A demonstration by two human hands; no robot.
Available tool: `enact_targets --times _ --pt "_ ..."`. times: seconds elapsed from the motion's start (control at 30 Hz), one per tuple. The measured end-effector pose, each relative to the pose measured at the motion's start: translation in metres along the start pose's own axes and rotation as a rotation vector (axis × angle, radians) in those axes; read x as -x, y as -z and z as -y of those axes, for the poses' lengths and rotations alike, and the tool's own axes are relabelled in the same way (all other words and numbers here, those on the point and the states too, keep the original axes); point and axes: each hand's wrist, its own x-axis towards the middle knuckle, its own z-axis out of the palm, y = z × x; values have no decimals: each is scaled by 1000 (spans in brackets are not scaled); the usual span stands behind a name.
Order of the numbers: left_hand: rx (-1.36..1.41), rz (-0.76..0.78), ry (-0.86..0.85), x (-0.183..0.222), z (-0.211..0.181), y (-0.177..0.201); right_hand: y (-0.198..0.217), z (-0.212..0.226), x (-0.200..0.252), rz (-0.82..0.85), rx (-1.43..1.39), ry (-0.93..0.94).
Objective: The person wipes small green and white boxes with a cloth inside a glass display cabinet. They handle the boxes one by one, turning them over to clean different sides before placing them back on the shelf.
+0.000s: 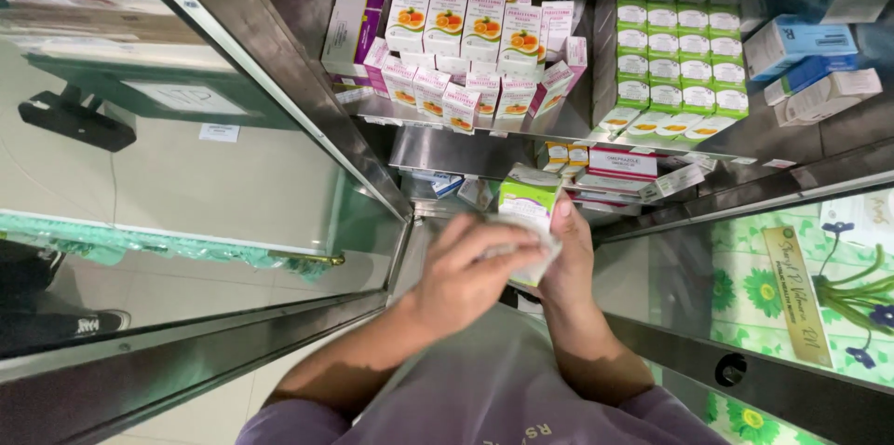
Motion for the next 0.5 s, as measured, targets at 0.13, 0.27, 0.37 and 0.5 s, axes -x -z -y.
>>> enact_targets --times 0.13,0.27,0.37,0.5 --pt "-68 -114 -44 -37 0 14 8 -12 4 89 -23 62" --pt "-96 -106 -73 -11 -4 -2 3 0 -1 95 -28 50" --pt "-77 -94 -41 9 -14 -15 -9 15 -4 97 0 24" --pt "-93 -38 -24 13 0 -8 -2 -2 -2 41 6 -2"
